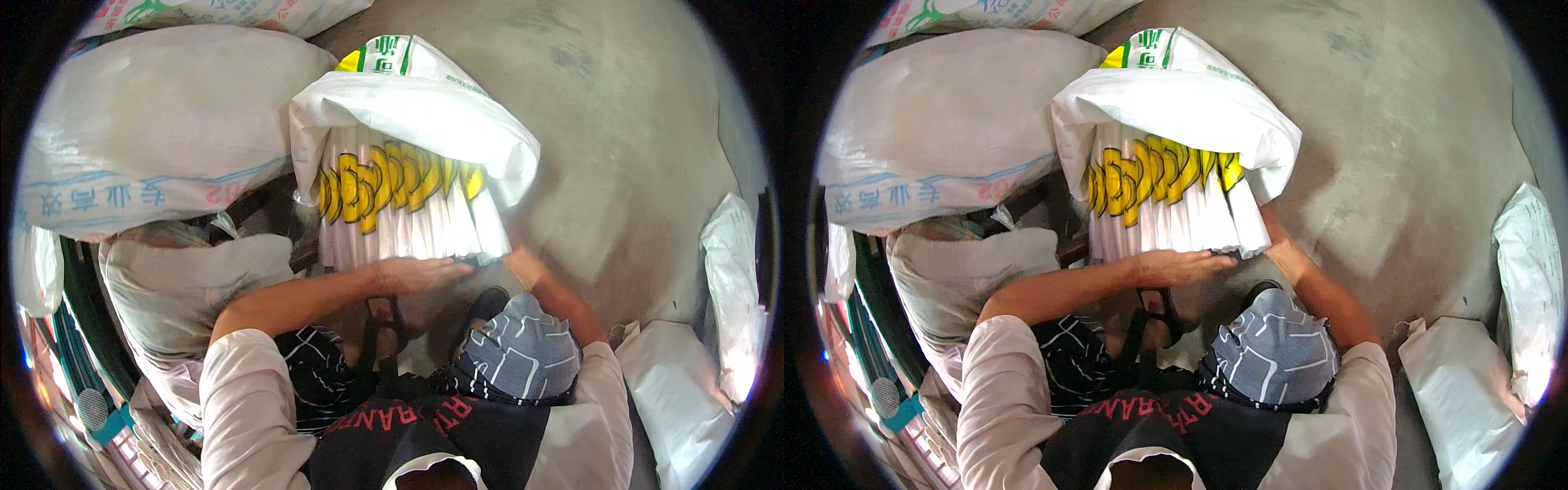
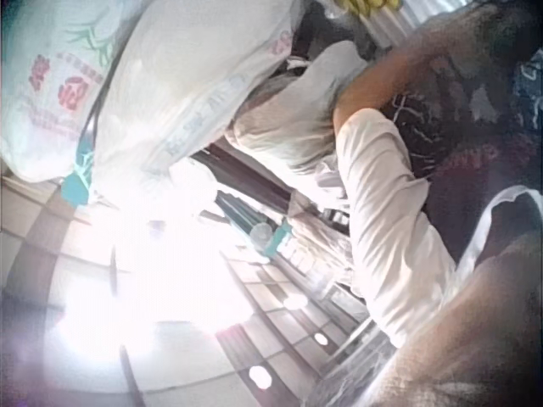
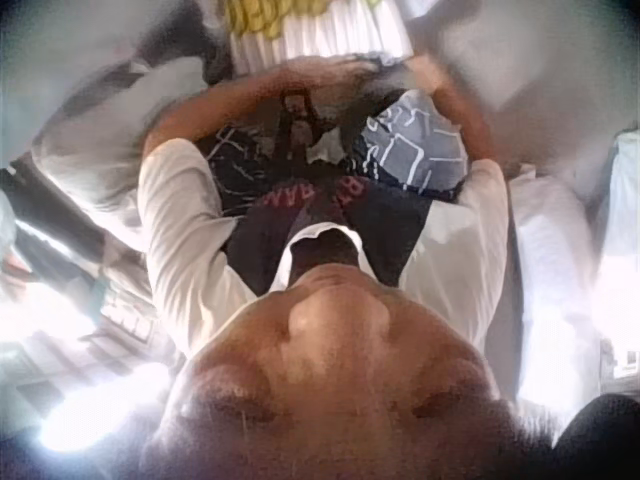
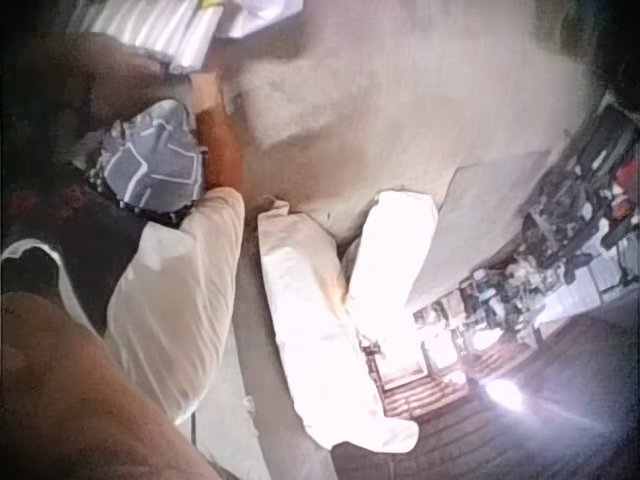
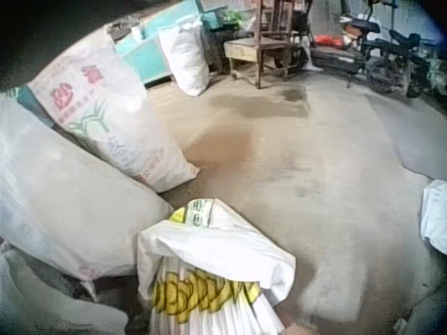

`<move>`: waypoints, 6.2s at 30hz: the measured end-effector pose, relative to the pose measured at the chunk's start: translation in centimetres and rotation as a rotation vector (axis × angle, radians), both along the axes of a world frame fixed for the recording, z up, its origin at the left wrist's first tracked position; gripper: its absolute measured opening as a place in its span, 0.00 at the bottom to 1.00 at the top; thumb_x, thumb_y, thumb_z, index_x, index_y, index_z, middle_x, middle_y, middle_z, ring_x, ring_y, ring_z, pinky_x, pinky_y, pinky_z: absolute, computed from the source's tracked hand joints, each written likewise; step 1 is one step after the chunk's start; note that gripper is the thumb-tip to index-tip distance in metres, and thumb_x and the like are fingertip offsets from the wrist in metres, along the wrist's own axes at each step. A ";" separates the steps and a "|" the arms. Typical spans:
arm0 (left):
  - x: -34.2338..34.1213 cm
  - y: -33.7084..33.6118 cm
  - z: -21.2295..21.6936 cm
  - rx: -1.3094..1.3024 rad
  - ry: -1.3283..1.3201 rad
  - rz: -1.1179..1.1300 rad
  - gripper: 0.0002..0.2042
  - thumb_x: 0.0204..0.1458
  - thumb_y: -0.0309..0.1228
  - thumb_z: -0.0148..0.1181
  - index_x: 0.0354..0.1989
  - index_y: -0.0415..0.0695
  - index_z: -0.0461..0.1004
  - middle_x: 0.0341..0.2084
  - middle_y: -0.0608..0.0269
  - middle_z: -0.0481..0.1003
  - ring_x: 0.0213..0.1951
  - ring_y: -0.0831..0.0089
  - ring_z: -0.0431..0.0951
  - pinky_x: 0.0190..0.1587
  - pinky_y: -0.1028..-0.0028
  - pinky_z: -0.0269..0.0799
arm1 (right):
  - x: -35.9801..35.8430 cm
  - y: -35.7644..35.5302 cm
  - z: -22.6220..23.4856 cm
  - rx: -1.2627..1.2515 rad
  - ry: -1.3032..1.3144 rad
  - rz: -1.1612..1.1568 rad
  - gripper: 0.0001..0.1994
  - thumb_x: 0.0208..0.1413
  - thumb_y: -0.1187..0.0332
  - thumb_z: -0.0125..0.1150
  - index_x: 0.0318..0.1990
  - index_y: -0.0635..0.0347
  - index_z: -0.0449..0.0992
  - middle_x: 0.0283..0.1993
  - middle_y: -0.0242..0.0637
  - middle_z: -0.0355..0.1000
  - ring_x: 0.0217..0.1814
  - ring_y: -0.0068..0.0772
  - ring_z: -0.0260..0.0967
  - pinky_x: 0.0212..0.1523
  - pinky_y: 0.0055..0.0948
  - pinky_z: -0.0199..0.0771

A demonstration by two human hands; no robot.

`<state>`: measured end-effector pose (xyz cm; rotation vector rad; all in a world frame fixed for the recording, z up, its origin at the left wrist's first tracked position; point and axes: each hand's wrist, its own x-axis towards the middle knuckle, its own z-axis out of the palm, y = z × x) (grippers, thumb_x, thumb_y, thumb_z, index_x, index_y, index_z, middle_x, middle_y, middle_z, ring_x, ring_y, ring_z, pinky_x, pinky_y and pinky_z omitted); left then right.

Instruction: The person takes printed plastic bags from a conveyor belt, folds them into rolls, places them into a stack, and then puts the stack of rolled bags into a larger white sack.

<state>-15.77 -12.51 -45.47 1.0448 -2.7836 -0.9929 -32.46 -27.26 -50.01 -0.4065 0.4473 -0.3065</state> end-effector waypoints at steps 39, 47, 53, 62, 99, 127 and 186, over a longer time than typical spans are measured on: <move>7.5 1.9 1.6 -0.315 -0.113 2.335 0.21 0.51 0.43 0.60 0.43 0.36 0.68 0.36 0.57 0.69 0.39 0.62 0.72 0.38 0.65 0.68 | 3.2 10.4 1.1 -1.547 -0.368 0.925 0.35 0.49 0.63 0.58 0.65 0.58 0.54 0.65 0.54 0.55 0.66 0.53 0.55 0.62 0.42 0.60; 7.8 0.3 2.0 0.579 0.731 1.987 0.27 0.54 0.50 0.54 0.53 0.39 0.70 0.46 0.61 0.72 0.46 0.70 0.69 0.54 0.69 0.59 | 4.3 8.8 1.4 -1.558 -0.229 0.838 0.37 0.53 0.55 0.56 0.67 0.53 0.47 0.67 0.53 0.51 0.68 0.57 0.49 0.67 0.43 0.53; 7.5 -2.1 1.0 0.412 0.302 2.059 0.21 0.58 0.42 0.49 0.35 0.32 0.75 0.28 0.58 0.75 0.30 0.71 0.70 0.37 0.69 0.66 | 4.4 3.9 4.7 -1.304 0.068 1.229 0.29 0.59 0.44 0.44 0.59 0.56 0.61 0.54 0.55 0.67 0.56 0.56 0.65 0.57 0.42 0.66; 4.7 -1.6 1.0 0.301 0.269 1.980 0.25 0.57 0.45 0.48 0.28 0.28 0.73 0.18 0.40 0.72 0.26 0.67 0.75 0.34 0.62 0.67 | 6.0 -2.4 4.6 -1.186 -0.018 0.756 0.25 0.59 0.52 0.50 0.57 0.60 0.65 0.50 0.50 0.71 0.52 0.51 0.69 0.52 0.39 0.68; -5.8 -11.0 25.2 0.351 0.520 1.368 0.17 0.61 0.39 0.48 0.29 0.37 0.76 0.18 0.61 0.73 0.20 0.77 0.73 0.23 0.76 0.68 | 7.8 -11.1 10.8 -1.579 0.151 0.424 0.19 0.46 0.65 0.58 0.49 0.53 0.74 0.48 0.38 0.72 0.58 0.42 0.63 0.64 0.40 0.53; 5.2 -22.9 14.1 0.350 -0.395 0.749 0.20 0.50 0.32 0.60 0.52 0.44 0.70 0.51 0.50 0.71 0.54 0.55 0.68 0.58 0.63 0.61 | -3.7 -12.9 18.0 -0.995 0.619 -0.172 0.33 0.55 0.56 0.58 0.60 0.70 0.55 0.41 0.51 0.72 0.30 0.31 0.75 0.22 0.22 0.74; -2.9 -25.7 22.4 -0.455 -0.043 0.796 0.06 0.48 0.25 0.59 0.35 0.42 0.73 0.27 0.49 0.73 0.29 0.49 0.73 0.30 0.63 0.69 | 0.8 -19.2 4.9 -2.121 0.526 0.890 0.17 0.52 0.69 0.52 0.51 0.60 0.72 0.55 0.50 0.65 0.59 0.53 0.61 0.58 0.62 0.57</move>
